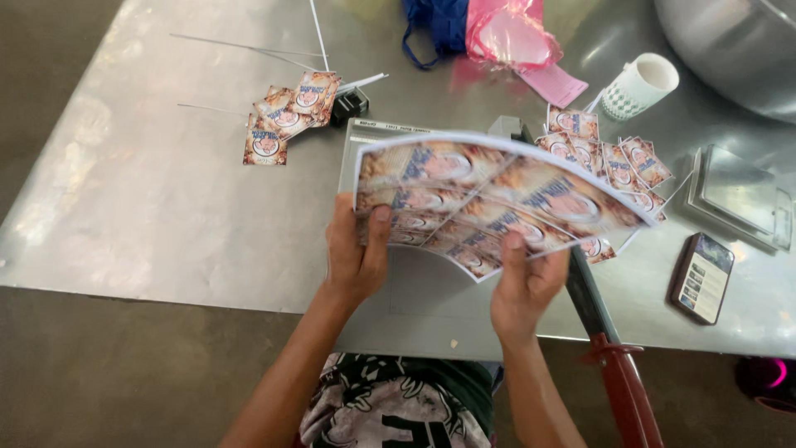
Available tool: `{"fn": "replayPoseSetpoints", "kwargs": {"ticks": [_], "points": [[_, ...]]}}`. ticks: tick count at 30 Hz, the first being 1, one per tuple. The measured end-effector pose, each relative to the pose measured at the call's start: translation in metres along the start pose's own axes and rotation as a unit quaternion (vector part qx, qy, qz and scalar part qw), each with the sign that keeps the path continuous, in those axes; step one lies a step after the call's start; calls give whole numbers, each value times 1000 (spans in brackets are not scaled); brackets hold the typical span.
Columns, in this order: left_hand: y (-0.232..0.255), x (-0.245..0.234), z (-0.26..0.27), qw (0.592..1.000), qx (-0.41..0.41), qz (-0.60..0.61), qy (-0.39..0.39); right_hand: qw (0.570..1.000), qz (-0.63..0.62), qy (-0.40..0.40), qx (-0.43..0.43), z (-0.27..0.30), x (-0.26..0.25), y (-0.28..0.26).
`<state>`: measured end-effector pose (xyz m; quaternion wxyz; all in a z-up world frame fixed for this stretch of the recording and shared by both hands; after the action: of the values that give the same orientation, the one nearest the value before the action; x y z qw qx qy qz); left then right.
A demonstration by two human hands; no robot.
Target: The person uses a paper trimmer to cut sheets of printed labels into individual pieces. They align the sheet, press down the trimmer blade, and separate the cut labels, repeating the process for multiple sheets.
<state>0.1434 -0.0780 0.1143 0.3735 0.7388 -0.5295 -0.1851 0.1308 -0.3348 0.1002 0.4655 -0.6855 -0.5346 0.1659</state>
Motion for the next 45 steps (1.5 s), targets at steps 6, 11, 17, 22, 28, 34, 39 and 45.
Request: {"fn": "replayPoseSetpoints", "kwargs": {"ticks": [6,11,17,22,28,34,39,45], "points": [[-7,-1,3,1000,-5,0,5,999,2,-25,-35,5,0,0],[-9,2,-1,999,-26,17,-17,1000,1,-18,14,6,2,17],[-15,-1,4,999,-25,-7,-22,1000,6,-26,-11,3,4,17],[-17,-1,5,999,-1,-12,-29,998,-21,-51,12,9,9,18],[-34,1,9,998,-44,11,-45,997,29,-64,18,12,9,28],[-35,-1,9,997,-59,7,-48,996,4,-83,29,12,14,23],[-18,6,-19,991,-115,-12,-66,992,-18,-80,95,4,30,10],[-7,-9,-39,957,-199,-130,-163,966,76,-104,225,23,21,11]]}}
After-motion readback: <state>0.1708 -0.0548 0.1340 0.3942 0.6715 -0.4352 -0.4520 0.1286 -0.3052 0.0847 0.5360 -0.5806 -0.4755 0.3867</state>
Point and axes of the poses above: each hand's wrist, its own z-axis away from the middle knuckle, its own x-axis out of the palm, y = z × x, the point moved 9 cm from there along -z, towards the middle knuckle, and after that the axes turned 9 degrees about y, right-handed, at the moved point
